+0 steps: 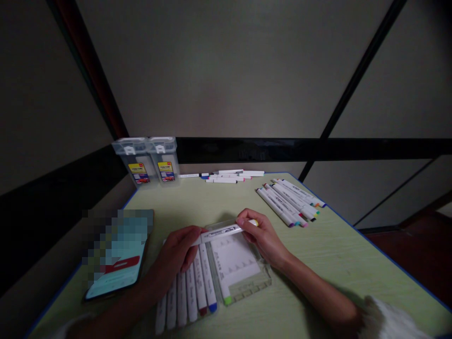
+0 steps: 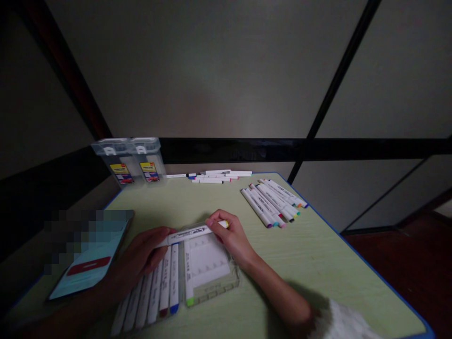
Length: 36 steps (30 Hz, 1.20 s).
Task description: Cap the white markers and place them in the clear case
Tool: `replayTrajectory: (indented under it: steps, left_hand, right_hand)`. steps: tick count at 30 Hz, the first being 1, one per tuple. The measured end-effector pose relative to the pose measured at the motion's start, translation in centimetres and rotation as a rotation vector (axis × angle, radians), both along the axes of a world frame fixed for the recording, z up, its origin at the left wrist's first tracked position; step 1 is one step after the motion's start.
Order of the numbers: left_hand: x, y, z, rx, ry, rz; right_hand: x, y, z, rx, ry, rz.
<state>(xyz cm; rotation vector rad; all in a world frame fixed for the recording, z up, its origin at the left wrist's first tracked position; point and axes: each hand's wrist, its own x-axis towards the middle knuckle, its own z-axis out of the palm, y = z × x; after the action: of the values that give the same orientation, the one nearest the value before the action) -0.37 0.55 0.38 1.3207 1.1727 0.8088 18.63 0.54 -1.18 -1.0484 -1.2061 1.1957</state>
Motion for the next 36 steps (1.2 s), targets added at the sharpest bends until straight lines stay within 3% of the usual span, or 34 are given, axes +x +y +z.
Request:
replayTrajectory:
  steps: [36]
  left_hand:
    - [0.11, 0.16, -0.15, 0.041, -0.057, 0.052]
  right_hand:
    - [-0.03, 0.01, -0.04, -0.006, 0.008, 0.006]
